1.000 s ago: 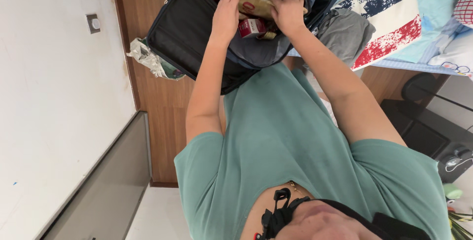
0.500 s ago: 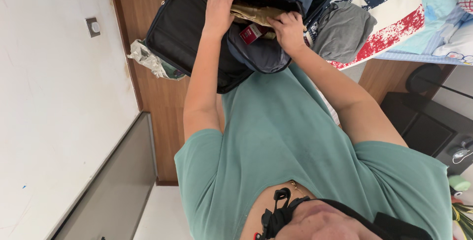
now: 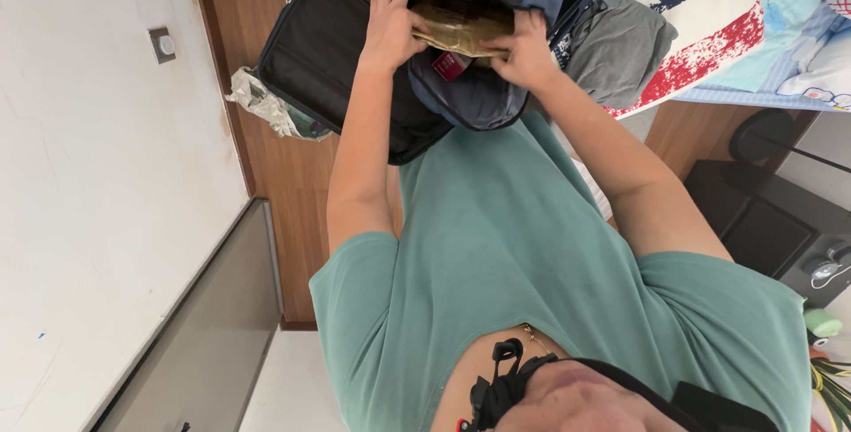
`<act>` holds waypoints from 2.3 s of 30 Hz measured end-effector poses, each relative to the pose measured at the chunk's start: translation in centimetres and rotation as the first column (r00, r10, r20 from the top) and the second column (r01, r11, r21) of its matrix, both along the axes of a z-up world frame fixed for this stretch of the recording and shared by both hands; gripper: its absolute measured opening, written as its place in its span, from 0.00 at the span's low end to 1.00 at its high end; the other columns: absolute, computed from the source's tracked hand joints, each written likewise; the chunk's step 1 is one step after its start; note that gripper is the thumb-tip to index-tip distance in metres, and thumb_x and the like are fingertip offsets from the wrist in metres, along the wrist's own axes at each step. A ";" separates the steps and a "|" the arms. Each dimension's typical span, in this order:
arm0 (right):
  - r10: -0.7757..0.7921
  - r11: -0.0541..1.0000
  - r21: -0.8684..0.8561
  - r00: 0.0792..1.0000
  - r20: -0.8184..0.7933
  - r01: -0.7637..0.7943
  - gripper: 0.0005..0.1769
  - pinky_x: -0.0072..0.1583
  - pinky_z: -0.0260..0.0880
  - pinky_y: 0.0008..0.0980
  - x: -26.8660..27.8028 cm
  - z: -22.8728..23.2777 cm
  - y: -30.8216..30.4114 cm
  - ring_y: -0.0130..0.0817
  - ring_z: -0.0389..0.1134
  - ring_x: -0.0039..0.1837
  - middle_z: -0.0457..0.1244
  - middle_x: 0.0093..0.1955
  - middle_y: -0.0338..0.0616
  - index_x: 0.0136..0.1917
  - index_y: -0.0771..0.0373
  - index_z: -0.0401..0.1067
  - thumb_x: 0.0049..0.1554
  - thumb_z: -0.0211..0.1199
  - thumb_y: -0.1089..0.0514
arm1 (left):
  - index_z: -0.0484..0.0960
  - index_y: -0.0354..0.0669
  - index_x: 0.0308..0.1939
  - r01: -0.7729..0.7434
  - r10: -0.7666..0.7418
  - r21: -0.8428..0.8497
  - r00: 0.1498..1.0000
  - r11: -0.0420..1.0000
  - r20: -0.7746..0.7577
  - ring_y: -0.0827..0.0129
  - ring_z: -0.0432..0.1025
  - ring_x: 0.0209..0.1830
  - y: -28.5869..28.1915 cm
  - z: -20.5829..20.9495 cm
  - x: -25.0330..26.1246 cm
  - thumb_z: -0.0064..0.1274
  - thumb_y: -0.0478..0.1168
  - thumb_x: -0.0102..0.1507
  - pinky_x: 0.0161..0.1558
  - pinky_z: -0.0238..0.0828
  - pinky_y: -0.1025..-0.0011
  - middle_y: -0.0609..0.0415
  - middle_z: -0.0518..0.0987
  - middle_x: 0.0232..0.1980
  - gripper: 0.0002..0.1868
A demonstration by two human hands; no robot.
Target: The person packs a suitcase by placing a bubble-wrapped item, a brown garment, a star-patterned pouch, a blue bag, and a paper shopping bag inside. The person arranges the items by hand and adjusts their positions within the open suitcase.
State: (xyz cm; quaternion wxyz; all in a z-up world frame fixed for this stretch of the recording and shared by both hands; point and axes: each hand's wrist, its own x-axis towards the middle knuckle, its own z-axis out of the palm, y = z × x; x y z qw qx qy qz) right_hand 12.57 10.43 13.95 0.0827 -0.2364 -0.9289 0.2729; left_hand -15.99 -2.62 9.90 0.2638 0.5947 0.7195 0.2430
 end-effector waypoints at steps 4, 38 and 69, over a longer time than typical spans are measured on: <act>-0.070 0.949 -0.299 0.991 0.112 0.101 0.21 0.69 0.61 0.53 0.1 0.2 1.2 0.62 0.59 0.67 0.61 0.63 0.64 0.56 0.55 0.81 0.47 0.69 0.56 | 0.92 0.56 0.33 0.007 -0.007 0.013 1.000 1.000 -0.016 0.31 0.52 0.74 0.2 -0.2 0.4 0.73 0.40 0.45 0.78 0.36 0.44 0.42 0.63 0.77 0.13; 0.097 0.995 -0.044 0.948 0.303 -0.088 0.33 0.76 0.48 0.48 -2.3 -11.3 6.4 0.49 0.53 0.78 0.58 0.76 0.47 0.78 0.56 0.67 0.59 0.59 0.64 | 0.89 0.47 0.35 -0.067 0.060 0.050 0.989 0.996 0.132 0.55 0.73 0.46 -1.2 0.7 3.1 0.69 0.36 0.49 0.50 0.71 0.59 0.54 0.83 0.37 0.11; -0.069 0.993 0.109 0.931 0.357 0.032 0.29 0.43 0.72 0.46 -0.2 -1.8 2.2 0.51 0.72 0.45 0.69 0.44 0.53 0.62 0.57 0.76 0.50 0.75 0.45 | 0.85 0.47 0.37 0.035 -0.033 0.002 0.960 0.999 -0.279 0.54 0.75 0.45 5.1 -4.1 7.1 0.57 0.35 0.59 0.46 0.70 0.57 0.52 0.83 0.39 0.04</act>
